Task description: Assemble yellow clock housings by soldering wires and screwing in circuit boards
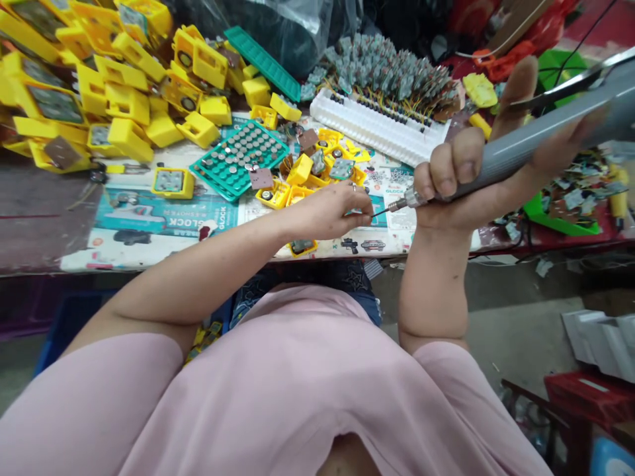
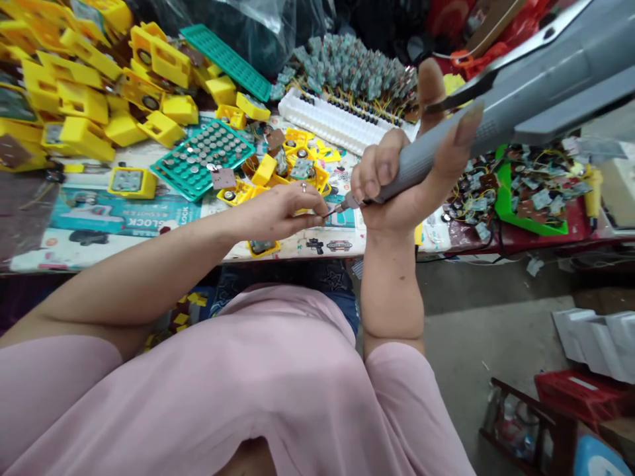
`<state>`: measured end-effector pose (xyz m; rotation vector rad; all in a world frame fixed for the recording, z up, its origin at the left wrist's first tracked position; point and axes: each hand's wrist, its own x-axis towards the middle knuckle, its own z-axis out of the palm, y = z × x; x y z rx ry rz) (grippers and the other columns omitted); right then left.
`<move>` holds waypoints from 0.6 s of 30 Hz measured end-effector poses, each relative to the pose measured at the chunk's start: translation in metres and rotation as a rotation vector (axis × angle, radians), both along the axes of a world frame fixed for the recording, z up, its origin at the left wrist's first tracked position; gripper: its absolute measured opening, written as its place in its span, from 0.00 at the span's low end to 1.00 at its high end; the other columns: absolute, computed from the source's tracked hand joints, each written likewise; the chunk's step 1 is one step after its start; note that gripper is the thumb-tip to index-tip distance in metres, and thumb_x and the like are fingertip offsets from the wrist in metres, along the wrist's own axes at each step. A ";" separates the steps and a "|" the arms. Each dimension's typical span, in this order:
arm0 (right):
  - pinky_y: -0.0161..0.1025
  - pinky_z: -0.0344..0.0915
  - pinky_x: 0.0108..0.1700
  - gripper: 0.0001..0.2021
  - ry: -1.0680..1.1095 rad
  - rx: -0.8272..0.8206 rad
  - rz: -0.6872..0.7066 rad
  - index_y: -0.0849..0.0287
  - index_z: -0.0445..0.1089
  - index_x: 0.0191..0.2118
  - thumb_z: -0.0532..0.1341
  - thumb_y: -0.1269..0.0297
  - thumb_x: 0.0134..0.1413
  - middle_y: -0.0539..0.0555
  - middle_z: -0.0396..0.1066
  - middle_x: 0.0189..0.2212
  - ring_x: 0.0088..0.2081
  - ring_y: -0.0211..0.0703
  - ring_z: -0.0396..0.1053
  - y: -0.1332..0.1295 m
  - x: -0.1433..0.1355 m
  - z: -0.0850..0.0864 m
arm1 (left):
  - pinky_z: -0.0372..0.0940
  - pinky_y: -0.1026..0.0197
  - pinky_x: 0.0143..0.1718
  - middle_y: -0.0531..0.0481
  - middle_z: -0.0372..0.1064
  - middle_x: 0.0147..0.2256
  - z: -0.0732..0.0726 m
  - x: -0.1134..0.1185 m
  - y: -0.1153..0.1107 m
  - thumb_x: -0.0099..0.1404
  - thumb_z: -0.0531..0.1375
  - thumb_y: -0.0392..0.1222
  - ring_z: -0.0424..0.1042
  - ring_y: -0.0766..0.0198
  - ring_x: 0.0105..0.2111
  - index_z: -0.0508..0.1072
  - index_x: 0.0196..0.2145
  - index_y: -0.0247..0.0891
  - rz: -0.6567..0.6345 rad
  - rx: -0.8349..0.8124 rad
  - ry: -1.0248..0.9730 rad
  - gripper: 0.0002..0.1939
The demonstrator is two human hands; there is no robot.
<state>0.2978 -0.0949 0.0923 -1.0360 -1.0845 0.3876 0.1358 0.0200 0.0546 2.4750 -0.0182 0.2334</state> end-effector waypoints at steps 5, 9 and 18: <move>0.38 0.50 0.16 0.30 0.115 0.105 0.049 0.43 0.70 0.51 0.59 0.31 0.49 0.42 0.47 0.16 0.14 0.35 0.48 -0.001 -0.001 0.003 | 0.65 0.62 0.41 0.48 0.77 0.37 0.007 -0.006 -0.008 0.70 0.55 0.39 0.75 0.63 0.39 0.77 0.39 0.36 -0.008 -0.066 0.012 0.10; 0.35 0.46 0.14 0.21 0.312 0.178 -0.034 0.50 0.75 0.44 0.62 0.41 0.53 0.41 0.47 0.16 0.13 0.33 0.48 0.002 -0.017 0.003 | 0.65 0.58 0.41 0.44 0.78 0.38 -0.001 -0.011 -0.024 0.71 0.57 0.44 0.75 0.57 0.40 0.78 0.41 0.35 0.187 0.164 -0.117 0.12; 0.34 0.49 0.18 0.28 0.144 0.115 -0.183 0.50 0.74 0.49 0.53 0.34 0.59 0.44 0.46 0.17 0.15 0.33 0.50 -0.004 -0.023 0.001 | 0.65 0.59 0.37 0.46 0.81 0.38 -0.007 -0.012 -0.018 0.72 0.56 0.45 0.78 0.58 0.39 0.80 0.39 0.38 0.214 0.193 -0.167 0.14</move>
